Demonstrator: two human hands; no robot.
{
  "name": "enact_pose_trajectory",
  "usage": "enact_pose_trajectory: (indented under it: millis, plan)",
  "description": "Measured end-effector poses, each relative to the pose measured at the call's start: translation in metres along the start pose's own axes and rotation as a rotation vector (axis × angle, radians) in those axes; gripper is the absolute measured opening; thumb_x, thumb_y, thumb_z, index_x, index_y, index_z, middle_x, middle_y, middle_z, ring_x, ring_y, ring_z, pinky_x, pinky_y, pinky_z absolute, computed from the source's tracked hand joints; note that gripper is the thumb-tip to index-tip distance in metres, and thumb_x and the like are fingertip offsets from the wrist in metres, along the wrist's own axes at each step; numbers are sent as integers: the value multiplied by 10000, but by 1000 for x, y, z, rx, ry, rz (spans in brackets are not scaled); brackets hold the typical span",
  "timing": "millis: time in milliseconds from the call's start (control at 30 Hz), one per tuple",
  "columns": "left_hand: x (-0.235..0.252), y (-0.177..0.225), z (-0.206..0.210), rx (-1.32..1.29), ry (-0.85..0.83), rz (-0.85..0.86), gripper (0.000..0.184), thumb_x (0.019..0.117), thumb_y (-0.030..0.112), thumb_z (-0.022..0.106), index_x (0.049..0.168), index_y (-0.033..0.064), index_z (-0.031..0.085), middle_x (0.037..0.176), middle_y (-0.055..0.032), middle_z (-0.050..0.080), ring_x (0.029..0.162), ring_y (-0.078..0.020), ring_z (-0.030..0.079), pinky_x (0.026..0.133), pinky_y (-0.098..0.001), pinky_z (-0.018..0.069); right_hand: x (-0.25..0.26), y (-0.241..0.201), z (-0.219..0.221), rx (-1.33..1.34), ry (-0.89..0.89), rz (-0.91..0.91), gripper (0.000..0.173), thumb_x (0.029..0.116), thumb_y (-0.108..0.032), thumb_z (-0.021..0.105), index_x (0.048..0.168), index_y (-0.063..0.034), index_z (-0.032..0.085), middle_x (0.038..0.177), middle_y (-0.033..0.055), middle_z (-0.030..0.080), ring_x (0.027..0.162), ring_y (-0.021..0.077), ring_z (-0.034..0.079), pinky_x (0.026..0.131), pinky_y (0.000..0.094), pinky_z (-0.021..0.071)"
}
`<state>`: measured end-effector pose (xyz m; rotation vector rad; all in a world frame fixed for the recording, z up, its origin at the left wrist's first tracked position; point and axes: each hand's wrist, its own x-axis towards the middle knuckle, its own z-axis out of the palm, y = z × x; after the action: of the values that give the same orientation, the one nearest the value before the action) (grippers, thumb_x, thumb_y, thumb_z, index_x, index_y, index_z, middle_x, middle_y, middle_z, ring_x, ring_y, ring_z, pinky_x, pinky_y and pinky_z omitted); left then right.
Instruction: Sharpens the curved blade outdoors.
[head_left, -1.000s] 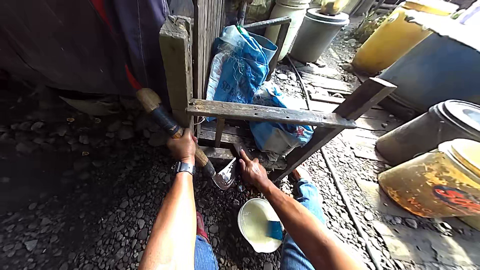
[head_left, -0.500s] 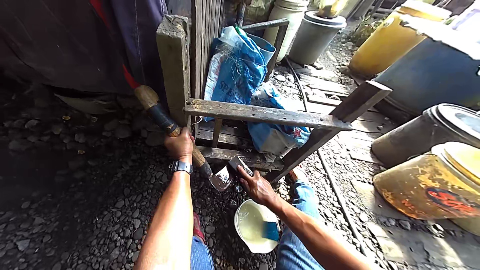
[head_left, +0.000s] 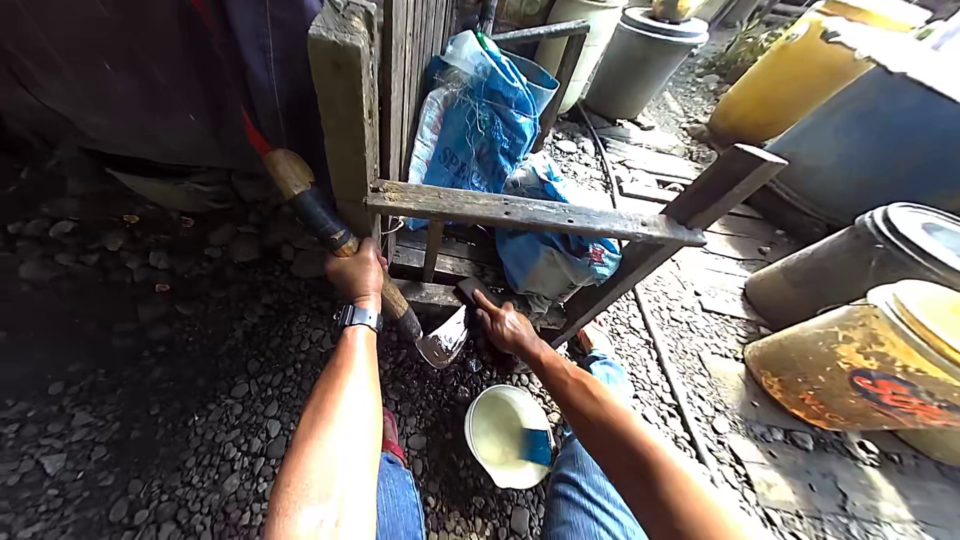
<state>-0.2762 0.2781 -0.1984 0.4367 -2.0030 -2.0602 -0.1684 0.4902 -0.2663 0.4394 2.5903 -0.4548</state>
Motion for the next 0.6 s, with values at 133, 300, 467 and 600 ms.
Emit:
enact_pose_trajectory:
  millis: [133, 300, 467, 600]
  plan:
    - [1, 2, 1, -11, 18, -4, 143, 940, 71, 667, 1030, 18, 569, 651, -28, 615, 490, -136, 623, 513, -307, 579, -18, 5, 16, 4, 39, -63, 558, 1114, -428, 306, 1656, -340, 204, 1420, 360, 504, 1099, 504, 646, 931, 604, 523]
    - [0, 1, 0, -12, 10, 12, 150, 922, 52, 666, 1028, 26, 563, 650, -17, 611, 492, -127, 620, 516, -298, 574, -22, 12, 14, -17, 29, -86, 560, 1111, -425, 329, 1653, -344, 214, 1420, 375, 489, 1110, 516, 632, 938, 608, 511]
    - [-1, 1, 0, -35, 14, 17, 125, 922, 54, 663, 1001, 45, 566, 639, -9, 610, 486, -132, 621, 502, -305, 573, -8, -3, 4, 18, -3, 16, 553, 1121, -442, 248, 1660, -352, 163, 1448, 331, 504, 1186, 489, 616, 981, 603, 498]
    - [1, 4, 3, -45, 43, 13, 146, 913, 13, 671, 1011, 22, 564, 621, -15, 605, 472, -117, 612, 495, -284, 563, -34, 16, 18, -49, 19, -119, 562, 1110, -427, 347, 1652, -356, 214, 1396, 377, 496, 1079, 510, 636, 932, 596, 511]
